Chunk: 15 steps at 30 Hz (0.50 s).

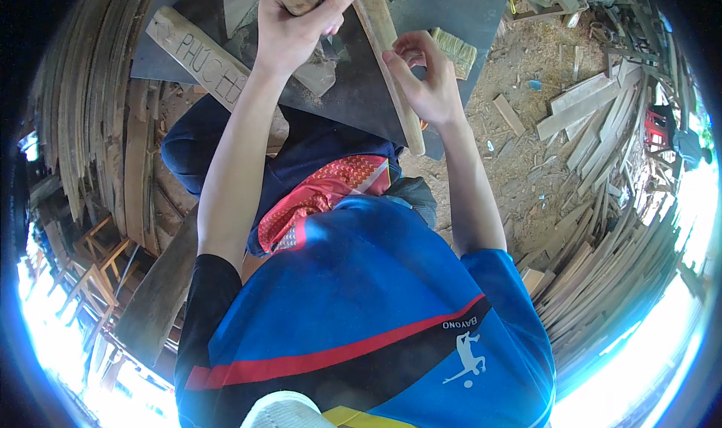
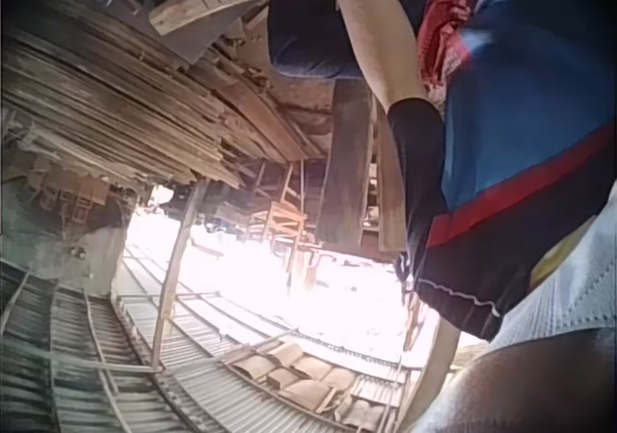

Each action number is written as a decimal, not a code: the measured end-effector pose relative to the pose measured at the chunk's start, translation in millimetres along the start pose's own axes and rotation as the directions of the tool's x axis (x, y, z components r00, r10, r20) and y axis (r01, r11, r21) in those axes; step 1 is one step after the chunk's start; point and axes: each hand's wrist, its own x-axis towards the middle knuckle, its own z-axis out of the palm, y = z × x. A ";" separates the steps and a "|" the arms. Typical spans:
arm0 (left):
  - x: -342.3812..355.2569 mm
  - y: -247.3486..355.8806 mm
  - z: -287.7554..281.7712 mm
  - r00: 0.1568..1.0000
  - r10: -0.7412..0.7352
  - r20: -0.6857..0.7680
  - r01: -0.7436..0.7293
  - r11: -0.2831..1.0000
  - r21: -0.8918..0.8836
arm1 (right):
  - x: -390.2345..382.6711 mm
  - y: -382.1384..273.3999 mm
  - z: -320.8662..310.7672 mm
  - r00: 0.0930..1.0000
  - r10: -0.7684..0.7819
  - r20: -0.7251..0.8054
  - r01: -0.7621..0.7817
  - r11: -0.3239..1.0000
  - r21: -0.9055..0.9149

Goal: The person carves a small wooden block using a chisel and a wooden mallet. They repeatedly strike the chisel to remove wood chips, occasionally pausing to clear debris from the workpiece with their hand.

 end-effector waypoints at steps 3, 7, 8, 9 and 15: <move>2.9 -7.3 -0.7 1.000 0.026 -0.010 -0.027 0.984 -0.177 | -9.7 5.2 1.3 0.999 0.020 -0.032 -0.024 0.993 -0.117; 3.9 -8.8 -0.1 0.997 0.060 -0.053 -0.067 0.988 -0.140 | -11.2 11.7 3.3 0.999 -0.008 -0.031 -0.003 0.942 -0.337; 4.1 -9.4 -0.9 0.995 0.075 -0.067 -0.082 0.991 -0.107 | -11.4 14.2 4.1 0.999 -0.005 -0.033 -0.008 0.930 -0.369; 4.4 -10.2 -0.8 0.994 0.073 -0.083 -0.082 0.989 -0.122 | -12.3 16.0 3.9 0.999 -0.002 -0.040 -0.014 0.915 -0.403; 3.5 -13.6 -3.3 0.987 0.099 -0.128 -0.116 0.985 -0.128 | -16.1 19.7 12.5 0.987 0.150 -0.055 -0.155 0.827 -0.541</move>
